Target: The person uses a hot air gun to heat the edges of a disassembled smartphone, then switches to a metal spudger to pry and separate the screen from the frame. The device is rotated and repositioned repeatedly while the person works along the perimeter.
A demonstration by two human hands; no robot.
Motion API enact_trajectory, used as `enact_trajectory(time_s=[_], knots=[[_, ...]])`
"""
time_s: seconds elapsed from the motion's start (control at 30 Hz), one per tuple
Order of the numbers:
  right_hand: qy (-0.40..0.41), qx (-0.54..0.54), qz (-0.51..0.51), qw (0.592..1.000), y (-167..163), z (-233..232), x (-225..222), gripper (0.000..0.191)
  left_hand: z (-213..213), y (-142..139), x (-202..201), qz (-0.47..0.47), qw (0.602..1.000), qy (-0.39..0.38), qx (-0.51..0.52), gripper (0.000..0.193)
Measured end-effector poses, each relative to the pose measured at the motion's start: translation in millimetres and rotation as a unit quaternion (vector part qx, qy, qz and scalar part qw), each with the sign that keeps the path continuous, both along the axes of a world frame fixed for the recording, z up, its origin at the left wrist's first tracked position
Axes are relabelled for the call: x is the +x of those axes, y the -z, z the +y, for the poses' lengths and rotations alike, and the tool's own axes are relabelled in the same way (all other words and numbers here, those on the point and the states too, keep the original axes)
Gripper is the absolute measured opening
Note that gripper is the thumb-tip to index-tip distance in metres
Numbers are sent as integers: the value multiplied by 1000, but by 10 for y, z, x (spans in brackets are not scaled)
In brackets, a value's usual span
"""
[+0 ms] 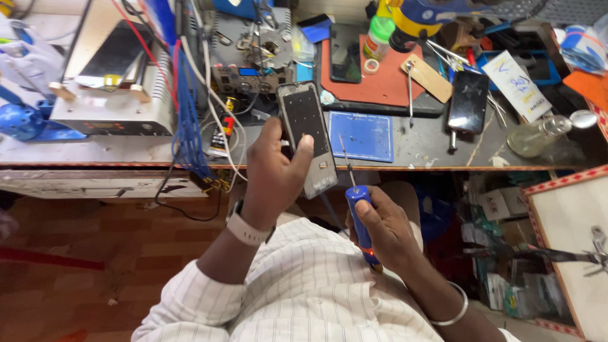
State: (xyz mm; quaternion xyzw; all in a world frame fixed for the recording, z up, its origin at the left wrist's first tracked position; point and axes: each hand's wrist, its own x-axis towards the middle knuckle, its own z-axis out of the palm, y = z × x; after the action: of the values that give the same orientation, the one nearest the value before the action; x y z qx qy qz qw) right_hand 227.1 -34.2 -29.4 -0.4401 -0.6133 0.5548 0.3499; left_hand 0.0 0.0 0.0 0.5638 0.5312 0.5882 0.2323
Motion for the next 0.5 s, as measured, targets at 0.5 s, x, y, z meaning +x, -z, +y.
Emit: enact_trajectory(time_s=[0.5], knots=[[-85,15,-105,991,-196,-61,-344,47,-709,-298,-129,-28,994,-89,58,19]])
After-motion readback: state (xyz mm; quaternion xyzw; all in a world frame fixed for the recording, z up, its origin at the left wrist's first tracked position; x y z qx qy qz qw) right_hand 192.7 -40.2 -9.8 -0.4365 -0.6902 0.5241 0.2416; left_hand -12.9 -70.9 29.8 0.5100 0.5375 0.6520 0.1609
